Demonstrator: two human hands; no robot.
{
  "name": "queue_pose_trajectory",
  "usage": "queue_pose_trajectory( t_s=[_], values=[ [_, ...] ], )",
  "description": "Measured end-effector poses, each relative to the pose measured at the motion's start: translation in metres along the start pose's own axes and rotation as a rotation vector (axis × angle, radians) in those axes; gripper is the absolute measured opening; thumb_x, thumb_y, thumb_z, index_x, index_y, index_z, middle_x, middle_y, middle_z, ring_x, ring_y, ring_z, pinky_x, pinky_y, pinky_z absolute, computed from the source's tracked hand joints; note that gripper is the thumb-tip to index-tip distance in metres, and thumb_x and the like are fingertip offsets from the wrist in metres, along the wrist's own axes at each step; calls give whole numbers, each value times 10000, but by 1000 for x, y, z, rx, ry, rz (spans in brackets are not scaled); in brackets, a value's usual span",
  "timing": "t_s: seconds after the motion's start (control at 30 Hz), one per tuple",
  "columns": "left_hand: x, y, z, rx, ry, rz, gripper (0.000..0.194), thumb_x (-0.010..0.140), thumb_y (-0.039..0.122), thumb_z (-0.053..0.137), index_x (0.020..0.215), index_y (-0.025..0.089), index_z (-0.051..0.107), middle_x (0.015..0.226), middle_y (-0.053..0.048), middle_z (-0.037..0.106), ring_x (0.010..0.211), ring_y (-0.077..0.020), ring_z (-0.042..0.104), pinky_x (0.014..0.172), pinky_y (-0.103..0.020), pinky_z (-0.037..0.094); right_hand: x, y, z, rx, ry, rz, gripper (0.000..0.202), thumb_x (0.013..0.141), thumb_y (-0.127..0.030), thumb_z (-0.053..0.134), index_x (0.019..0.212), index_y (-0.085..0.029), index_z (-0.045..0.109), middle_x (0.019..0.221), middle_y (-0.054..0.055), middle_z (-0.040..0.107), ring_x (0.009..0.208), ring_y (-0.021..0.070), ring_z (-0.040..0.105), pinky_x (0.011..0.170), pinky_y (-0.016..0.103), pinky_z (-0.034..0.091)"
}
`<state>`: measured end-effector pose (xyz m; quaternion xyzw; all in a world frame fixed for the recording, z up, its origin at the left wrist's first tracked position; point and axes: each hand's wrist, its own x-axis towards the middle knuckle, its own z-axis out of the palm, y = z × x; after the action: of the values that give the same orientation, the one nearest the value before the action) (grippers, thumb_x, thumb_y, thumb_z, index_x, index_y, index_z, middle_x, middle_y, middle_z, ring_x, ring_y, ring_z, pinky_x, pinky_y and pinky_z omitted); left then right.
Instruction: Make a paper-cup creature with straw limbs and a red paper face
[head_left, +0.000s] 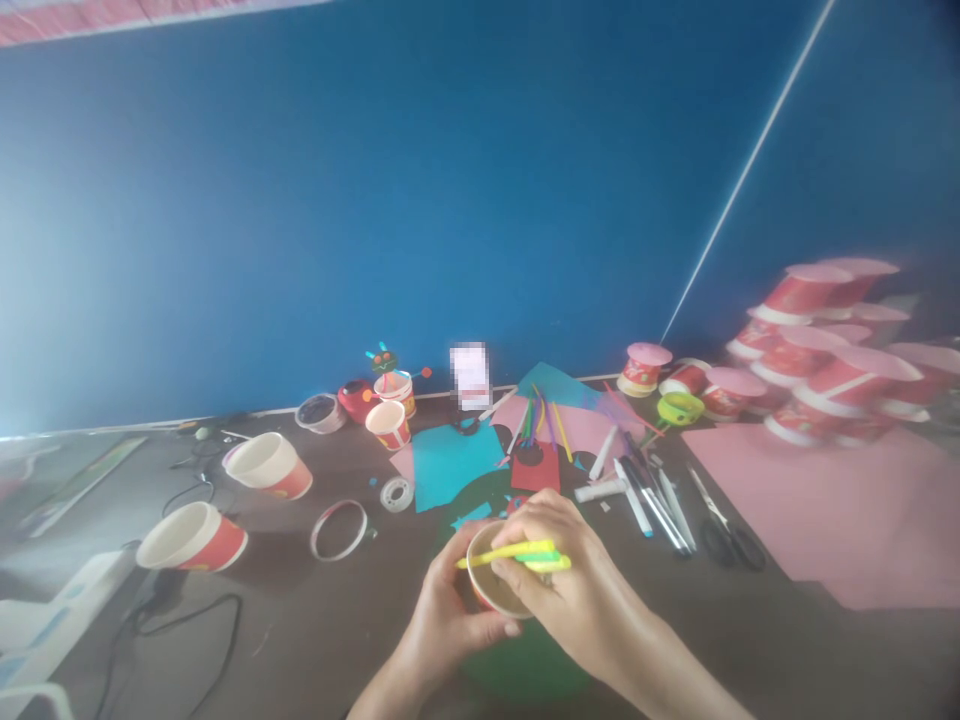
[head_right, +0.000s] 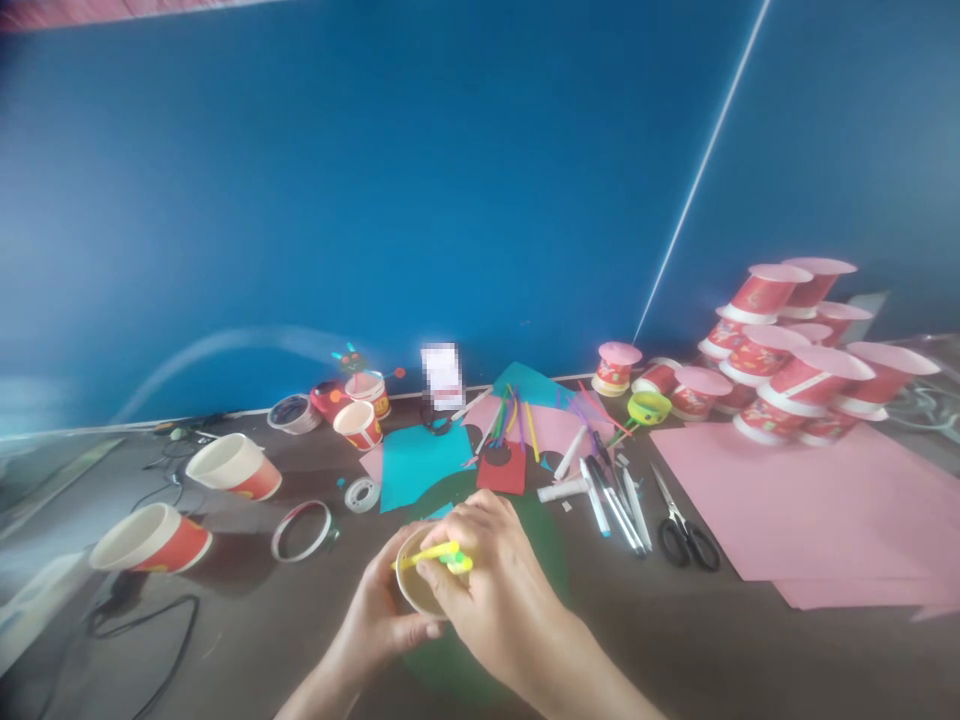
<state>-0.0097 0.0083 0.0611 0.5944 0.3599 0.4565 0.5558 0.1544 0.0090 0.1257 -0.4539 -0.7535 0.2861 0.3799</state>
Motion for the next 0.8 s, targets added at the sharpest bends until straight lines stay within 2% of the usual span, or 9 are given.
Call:
queue_pose_trajectory(
  t_s=[0.07, 0.27, 0.5, 0.67, 0.8],
  values=[
    [-1, -2, -1, 34, -5, 32, 668, 547, 431, 804, 1139, 228, 570, 1083, -70, 613, 1015, -293, 562, 869, -353, 448, 1, -1, -2, -28, -27, -26, 104, 817, -143, 563, 769, -210, 626, 784, 9, 633, 812, 174, 552, 807, 349, 433],
    [-4, -13, -5, 73, -5, 69, 728, 532, 447, 808, 1174, 229, 546, 1128, -92, 588, 1058, -319, 537, 903, -407, 432, 1, -5, -7, -106, -63, -34, 142, 834, -159, 540, 841, -228, 663, 813, 11, 649, 807, 170, 593, 844, 369, 448],
    [-5, -11, -4, 90, -8, 72, 729, 536, 441, 809, 1183, 237, 540, 1147, -95, 585, 1075, -322, 532, 906, -407, 434, -5, -4, -5, -185, 74, -132, 141, 820, -156, 551, 824, -250, 656, 802, 10, 662, 799, 190, 619, 882, 395, 445],
    [-6, -11, -4, 134, 12, 100, 721, 534, 440, 810, 1174, 248, 540, 1140, -85, 595, 1071, -313, 540, 920, -409, 421, -5, -6, -8, -205, -55, -151, 212, 820, -88, 535, 885, -251, 653, 839, -8, 664, 780, 171, 618, 924, 423, 396],
    [-5, -12, -5, 119, 15, 91, 727, 541, 427, 810, 1189, 260, 525, 1158, -82, 584, 1083, -313, 533, 919, -405, 421, -3, -8, -10, -213, -57, -128, 190, 825, -116, 539, 885, -250, 660, 826, -4, 666, 787, 180, 619, 913, 414, 404]
  ],
)
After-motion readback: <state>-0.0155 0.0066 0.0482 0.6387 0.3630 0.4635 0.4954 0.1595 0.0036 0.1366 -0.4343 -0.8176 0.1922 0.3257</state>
